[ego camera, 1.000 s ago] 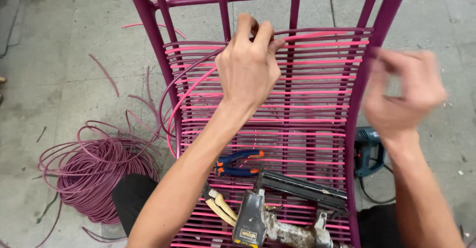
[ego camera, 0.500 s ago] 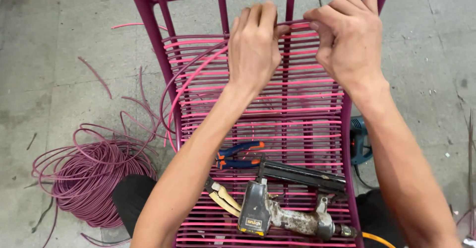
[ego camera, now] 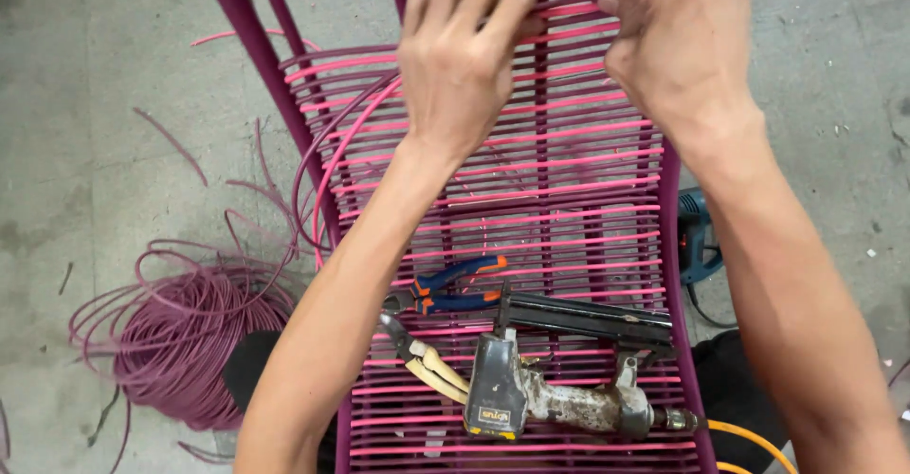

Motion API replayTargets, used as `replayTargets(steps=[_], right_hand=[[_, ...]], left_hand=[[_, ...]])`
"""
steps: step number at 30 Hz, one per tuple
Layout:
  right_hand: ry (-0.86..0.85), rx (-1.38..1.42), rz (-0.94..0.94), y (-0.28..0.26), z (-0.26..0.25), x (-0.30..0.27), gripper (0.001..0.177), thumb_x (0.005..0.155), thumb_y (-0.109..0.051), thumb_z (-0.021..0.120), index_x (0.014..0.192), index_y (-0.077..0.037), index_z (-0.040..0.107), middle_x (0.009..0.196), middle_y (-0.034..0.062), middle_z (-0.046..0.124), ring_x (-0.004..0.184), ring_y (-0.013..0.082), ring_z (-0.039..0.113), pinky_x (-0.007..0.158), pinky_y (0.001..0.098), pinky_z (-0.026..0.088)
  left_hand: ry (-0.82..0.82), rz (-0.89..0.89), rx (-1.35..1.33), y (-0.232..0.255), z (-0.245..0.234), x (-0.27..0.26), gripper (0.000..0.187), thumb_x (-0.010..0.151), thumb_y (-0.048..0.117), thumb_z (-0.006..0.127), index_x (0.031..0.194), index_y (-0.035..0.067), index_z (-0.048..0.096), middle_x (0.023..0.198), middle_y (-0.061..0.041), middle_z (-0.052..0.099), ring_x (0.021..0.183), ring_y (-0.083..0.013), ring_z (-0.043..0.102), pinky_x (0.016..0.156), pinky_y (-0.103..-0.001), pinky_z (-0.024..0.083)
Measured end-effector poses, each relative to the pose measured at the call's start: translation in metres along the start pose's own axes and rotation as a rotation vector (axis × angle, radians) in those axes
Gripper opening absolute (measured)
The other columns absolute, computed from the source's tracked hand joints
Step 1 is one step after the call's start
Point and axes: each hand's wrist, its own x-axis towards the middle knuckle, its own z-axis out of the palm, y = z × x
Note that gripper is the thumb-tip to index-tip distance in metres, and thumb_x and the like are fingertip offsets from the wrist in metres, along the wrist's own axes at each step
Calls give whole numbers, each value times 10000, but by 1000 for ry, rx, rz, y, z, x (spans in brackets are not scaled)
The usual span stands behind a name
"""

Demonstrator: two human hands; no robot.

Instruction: Weaving a pink plastic cord onto a purple metal chair frame using a nail gun and other hand tools.

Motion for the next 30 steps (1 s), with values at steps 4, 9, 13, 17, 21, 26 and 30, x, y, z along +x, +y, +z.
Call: replayTargets(steps=[4, 9, 13, 17, 21, 26, 30], right_hand=[[82, -64, 52, -3, 4, -8, 388, 688, 181, 580, 980, -18, 738, 899, 118, 683, 891, 279, 704, 728, 371, 527], [169, -70, 57, -24, 17, -12, 272, 827, 168, 641, 1044, 16, 700, 1073, 127, 671, 1097, 338, 644, 916, 426, 516], [219, -152, 119, -46, 47, -24, 384, 895, 73, 680, 1278, 40, 689, 1267, 172, 600, 1238, 383, 597, 1047, 490, 491], [254, -104, 174, -59, 69, -34, 476, 904, 119, 575, 1378, 85, 582, 1403, 228, 535, 1359, 428, 516, 1166, 476, 463], [218, -43, 184, -53, 62, -35, 476, 949, 123, 599, 1418, 47, 610, 1460, 192, 571, 1376, 409, 533, 1183, 460, 462], [198, -31, 127, -45, 37, -23, 380, 941, 131, 597, 1300, 17, 647, 1300, 145, 624, 1283, 349, 591, 1110, 447, 495], [166, -110, 29, -39, 13, -3, 249, 878, 133, 666, 1066, -13, 740, 1072, 89, 696, 1033, 303, 634, 873, 479, 442]], left_hand=[[-18, -51, 41, -1, -7, -2, 159, 930, 169, 787, 1004, 139, 649, 938, -52, 560, 941, -255, 551, 784, -428, 395], [0, -115, -86, 4, 6, 5, 224, 920, 146, 793, 970, 75, 586, 987, -72, 585, 984, -301, 576, 830, -457, 437], [-46, -189, -171, 6, 4, 7, 226, 903, 92, 768, 1026, 37, 587, 1009, -85, 610, 1005, -347, 601, 855, -486, 473], [-65, -188, -121, 6, 5, 6, 205, 905, 81, 766, 997, 44, 587, 1012, -121, 598, 1016, -351, 602, 826, -482, 469], [-33, -154, -80, 5, 7, 5, 245, 872, 84, 760, 1038, 21, 590, 1046, -145, 598, 1046, -359, 589, 841, -491, 475], [-46, -163, -111, 0, 8, 2, 237, 906, 99, 776, 1023, 33, 580, 1036, -135, 592, 1045, -357, 583, 885, -500, 479], [-59, -41, -166, -8, -4, 4, 196, 909, 118, 779, 1022, 84, 622, 954, -105, 570, 964, -315, 590, 805, -470, 473]])
